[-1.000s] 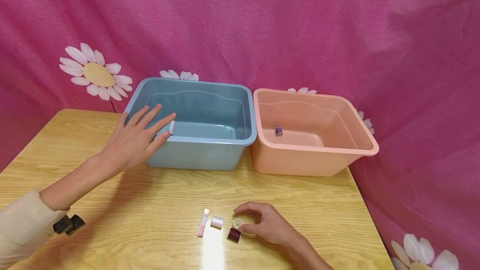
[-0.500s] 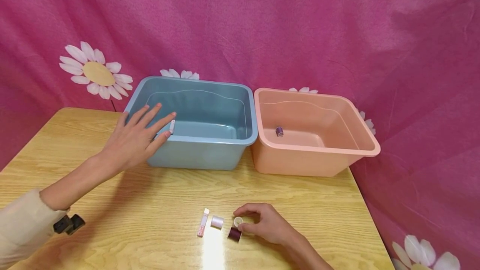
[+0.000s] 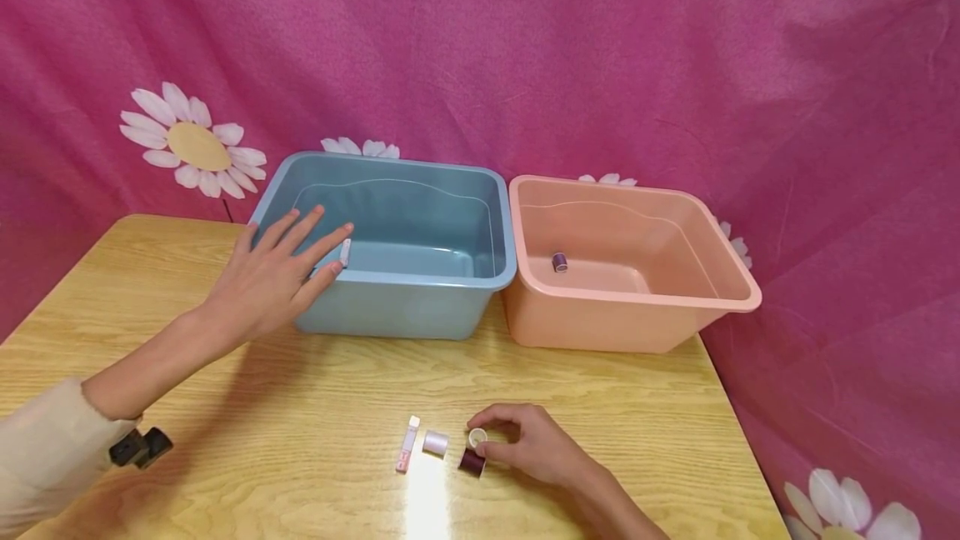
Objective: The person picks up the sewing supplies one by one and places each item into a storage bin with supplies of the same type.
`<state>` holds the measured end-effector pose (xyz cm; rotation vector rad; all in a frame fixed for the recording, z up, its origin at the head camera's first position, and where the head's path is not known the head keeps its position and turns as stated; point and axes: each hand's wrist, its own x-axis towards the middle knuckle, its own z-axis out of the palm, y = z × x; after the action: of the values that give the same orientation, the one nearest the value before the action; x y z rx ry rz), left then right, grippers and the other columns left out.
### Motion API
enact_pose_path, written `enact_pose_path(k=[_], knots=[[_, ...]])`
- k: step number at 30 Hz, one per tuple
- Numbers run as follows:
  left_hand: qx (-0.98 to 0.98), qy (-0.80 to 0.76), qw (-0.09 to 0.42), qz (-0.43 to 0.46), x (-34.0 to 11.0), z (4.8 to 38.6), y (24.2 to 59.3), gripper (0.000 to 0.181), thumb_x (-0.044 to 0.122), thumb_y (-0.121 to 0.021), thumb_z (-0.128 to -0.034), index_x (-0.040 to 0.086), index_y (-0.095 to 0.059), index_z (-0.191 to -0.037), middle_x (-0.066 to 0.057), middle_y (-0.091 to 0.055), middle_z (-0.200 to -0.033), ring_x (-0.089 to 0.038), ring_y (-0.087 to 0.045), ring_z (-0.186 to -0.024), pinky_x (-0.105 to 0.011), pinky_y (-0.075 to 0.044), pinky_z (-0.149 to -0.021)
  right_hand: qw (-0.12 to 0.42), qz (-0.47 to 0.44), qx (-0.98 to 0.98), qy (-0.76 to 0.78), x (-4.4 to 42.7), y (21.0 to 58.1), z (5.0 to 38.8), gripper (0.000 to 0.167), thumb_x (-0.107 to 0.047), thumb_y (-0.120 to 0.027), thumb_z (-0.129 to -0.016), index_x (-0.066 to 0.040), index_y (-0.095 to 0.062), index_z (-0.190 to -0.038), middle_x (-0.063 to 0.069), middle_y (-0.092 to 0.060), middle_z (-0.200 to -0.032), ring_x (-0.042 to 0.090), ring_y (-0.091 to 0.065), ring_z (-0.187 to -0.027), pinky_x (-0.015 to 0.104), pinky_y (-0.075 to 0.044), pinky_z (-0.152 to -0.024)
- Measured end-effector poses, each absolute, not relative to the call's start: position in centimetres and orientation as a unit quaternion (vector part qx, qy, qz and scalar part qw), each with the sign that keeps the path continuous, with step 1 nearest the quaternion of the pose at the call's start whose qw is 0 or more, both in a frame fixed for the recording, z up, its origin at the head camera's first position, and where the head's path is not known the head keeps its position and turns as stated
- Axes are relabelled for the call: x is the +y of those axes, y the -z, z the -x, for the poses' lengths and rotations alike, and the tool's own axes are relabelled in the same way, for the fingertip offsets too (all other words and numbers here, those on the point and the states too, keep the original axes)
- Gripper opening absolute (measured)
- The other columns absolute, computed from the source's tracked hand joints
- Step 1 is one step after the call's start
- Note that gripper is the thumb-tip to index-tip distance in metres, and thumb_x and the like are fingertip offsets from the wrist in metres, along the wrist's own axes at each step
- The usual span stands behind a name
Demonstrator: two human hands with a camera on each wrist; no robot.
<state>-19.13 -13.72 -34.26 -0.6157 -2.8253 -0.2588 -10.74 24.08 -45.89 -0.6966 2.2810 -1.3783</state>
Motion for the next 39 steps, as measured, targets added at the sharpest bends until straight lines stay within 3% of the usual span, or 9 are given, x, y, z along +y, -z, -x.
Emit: enact_pose_path(k=[14,27,39], knots=[[-0.967,0.087,0.119,0.209,-13.68,19.07,34.2,0.056,0.048,-0.039,-0.1049,0.027,-0.035,-0.157,-0.014,-0.026,-0.161,-0.042,-0.023,-0.145,-0.075,-0.016,-0.105,0.209,0.239,0.825,0.467,24.23,45.83,10.77,0.022,-0.023,-0.073,-0.093,-0.015,-0.074,-0.113,-0.005,-0.071,-0.112,0.013,-0.06,-0.114,0.026,-0.044,-0.1],[-0.968,0.085,0.113,0.207,-13.74,19.13,34.19,0.057,0.048,-0.039,-0.1049,0.027,-0.034,-0.158,-0.014,-0.025,-0.162,-0.042,-0.022,-0.145,-0.075,-0.016,-0.106,0.209,0.236,0.805,0.502,24.16,45.85,10.7,0.024,-0.018,-0.07,-0.095,-0.01,-0.071,-0.117,0.003,-0.07,-0.115,0.014,-0.061,-0.113,0.026,-0.046,-0.097],[-0.968,0.085,0.115,0.208,-13.69,19.13,34.22,0.057,0.049,-0.038,-0.105,0.028,-0.033,-0.158,-0.015,-0.025,-0.161,-0.042,-0.022,-0.145,-0.075,-0.016,-0.106,0.213,0.215,0.78,0.548,24.35,45.23,10.78,0.029,-0.01,-0.067,-0.096,0.004,-0.066,-0.122,0.018,-0.066,-0.118,0.022,-0.065,-0.109,0.028,-0.052,-0.092]])
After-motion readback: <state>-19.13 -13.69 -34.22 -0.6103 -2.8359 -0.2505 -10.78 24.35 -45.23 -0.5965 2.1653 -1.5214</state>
